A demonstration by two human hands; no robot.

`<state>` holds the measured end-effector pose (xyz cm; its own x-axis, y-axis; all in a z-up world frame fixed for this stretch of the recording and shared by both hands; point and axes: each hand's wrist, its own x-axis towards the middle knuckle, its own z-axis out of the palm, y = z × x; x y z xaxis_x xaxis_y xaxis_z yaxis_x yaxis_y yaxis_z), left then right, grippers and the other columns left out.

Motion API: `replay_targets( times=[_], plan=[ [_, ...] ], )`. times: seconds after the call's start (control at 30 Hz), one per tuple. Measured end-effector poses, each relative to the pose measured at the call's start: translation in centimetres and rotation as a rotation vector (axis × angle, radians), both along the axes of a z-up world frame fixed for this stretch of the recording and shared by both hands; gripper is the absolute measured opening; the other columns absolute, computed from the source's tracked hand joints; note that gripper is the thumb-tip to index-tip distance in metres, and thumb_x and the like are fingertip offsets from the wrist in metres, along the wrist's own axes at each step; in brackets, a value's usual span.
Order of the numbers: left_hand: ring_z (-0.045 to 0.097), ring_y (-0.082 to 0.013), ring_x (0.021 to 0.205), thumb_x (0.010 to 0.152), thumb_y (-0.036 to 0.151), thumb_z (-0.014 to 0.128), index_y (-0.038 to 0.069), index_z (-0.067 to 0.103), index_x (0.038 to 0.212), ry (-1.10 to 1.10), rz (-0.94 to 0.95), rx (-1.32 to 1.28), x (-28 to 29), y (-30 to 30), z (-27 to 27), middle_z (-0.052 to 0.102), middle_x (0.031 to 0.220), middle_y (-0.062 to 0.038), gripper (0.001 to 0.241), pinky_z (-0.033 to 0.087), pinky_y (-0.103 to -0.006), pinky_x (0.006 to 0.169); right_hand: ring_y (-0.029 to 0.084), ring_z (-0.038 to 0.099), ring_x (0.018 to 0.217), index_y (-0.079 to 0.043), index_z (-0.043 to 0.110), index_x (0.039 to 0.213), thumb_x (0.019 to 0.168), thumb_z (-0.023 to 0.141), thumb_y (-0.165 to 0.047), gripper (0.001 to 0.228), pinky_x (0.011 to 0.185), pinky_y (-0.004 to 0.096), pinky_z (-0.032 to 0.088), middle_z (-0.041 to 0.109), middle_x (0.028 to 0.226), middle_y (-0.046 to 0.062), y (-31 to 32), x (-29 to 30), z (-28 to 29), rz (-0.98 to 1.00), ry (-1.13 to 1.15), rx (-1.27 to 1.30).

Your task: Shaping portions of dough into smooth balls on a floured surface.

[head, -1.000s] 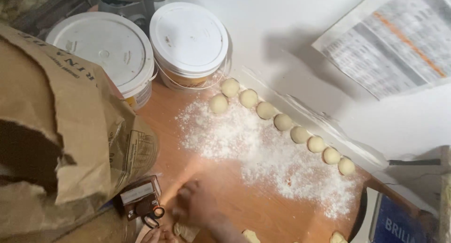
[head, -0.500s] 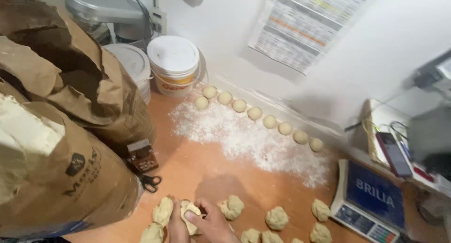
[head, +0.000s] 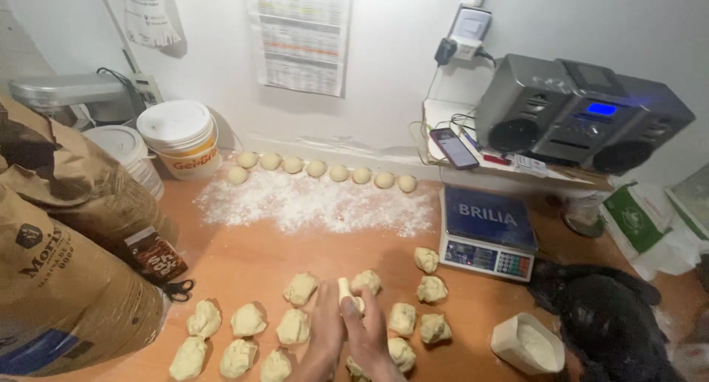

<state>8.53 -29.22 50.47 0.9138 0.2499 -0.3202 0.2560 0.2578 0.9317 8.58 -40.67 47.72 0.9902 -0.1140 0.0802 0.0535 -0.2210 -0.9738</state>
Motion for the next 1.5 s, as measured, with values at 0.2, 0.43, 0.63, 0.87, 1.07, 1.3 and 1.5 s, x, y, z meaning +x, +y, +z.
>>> replay_targets(
  times=[0.2, 0.43, 0.63, 0.87, 1.07, 1.3, 1.5],
  plan=[
    [0.059, -0.0303, 0.094, 0.113, 0.045, 0.032, -0.006, 0.062, 0.114, 0.007, -0.179, 0.190, -3.0, -3.9, 2.4, 0.063, 0.103, -0.024, 0.059, 0.048, -0.0464, 0.090, 0.018, 0.064, 0.092, -0.005, 0.057, 0.109, 0.102, 0.045, -0.049, 0.047, 0.079, 0.035, 0.051, 0.062, 0.102, 0.010, -4.0, -2.3, 5.1, 0.024, -0.084, -0.220],
    [0.056, -0.0189, 0.091, 0.103, 0.045, 0.033, 0.015, 0.055, 0.122, 0.018, -0.172, -0.015, -3.5, -6.4, 4.5, 0.060, 0.103, -0.005, 0.042, 0.050, -0.0387, 0.083, 0.019, 0.063, 0.080, -0.003, 0.059, 0.100, 0.106, 0.042, -0.049, 0.050, 0.071, 0.036, 0.053, 0.062, 0.086, 0.010, -5.5, -4.0, 2.9, -0.436, -0.192, 0.334],
    [0.056, -0.0217, 0.062, 0.109, 0.048, 0.025, 0.010, 0.066, 0.100, 0.058, -0.203, 0.404, -3.9, -6.0, 4.1, 0.055, 0.065, -0.009, 0.057, 0.053, -0.0433, 0.068, 0.028, 0.040, 0.069, 0.003, 0.068, 0.107, 0.109, 0.033, -0.054, 0.066, 0.066, 0.042, 0.047, 0.048, 0.082, 0.018, -6.6, -6.1, 2.4, 0.074, 0.434, 0.335],
    [0.057, -0.0252, 0.092, 0.106, 0.046, 0.038, 0.002, 0.059, 0.112, -0.107, -0.187, 0.116, -4.2, -5.8, -0.6, 0.060, 0.096, -0.006, 0.049, 0.047, -0.0493, 0.086, 0.024, 0.054, 0.106, -0.002, 0.055, 0.127, 0.109, 0.034, -0.055, 0.060, 0.088, 0.045, 0.047, 0.056, 0.124, 0.015, -5.6, -5.5, -2.2, -0.400, -0.061, 0.203],
    [0.064, -0.0341, 0.109, 0.110, 0.050, 0.026, 0.001, 0.064, 0.108, -0.058, -0.344, 0.432, -6.3, -1.9, 5.6, 0.070, 0.112, -0.022, 0.062, 0.046, -0.0450, 0.100, 0.022, 0.053, 0.109, -0.003, 0.051, 0.126, 0.103, 0.042, -0.057, 0.059, 0.088, 0.043, 0.049, 0.055, 0.127, 0.015, -3.2, -7.7, 4.3, -0.021, 0.067, -0.129],
    [0.055, -0.0272, 0.117, 0.109, 0.044, 0.036, 0.011, 0.057, 0.119, -0.157, -0.349, -0.162, -7.0, 1.7, 0.3, 0.060, 0.121, -0.015, 0.040, 0.047, -0.0417, 0.097, 0.024, 0.060, 0.083, 0.003, 0.056, 0.101, 0.113, 0.045, -0.050, 0.055, 0.073, 0.041, 0.052, 0.063, 0.093, 0.018, 2.1, -7.3, 3.9, -0.567, -0.165, 0.299],
    [0.067, -0.0264, 0.104, 0.110, 0.045, 0.033, 0.004, 0.068, 0.107, -0.103, -0.325, 0.365, -6.6, 5.4, 0.0, 0.072, 0.109, -0.019, 0.054, 0.049, -0.0401, 0.093, 0.026, 0.064, 0.082, -0.014, 0.061, 0.114, 0.100, 0.034, -0.053, 0.049, 0.071, 0.044, 0.051, 0.066, 0.095, 0.008, 6.7, -9.9, 10.3, -0.102, 0.372, 0.134]
  ],
)
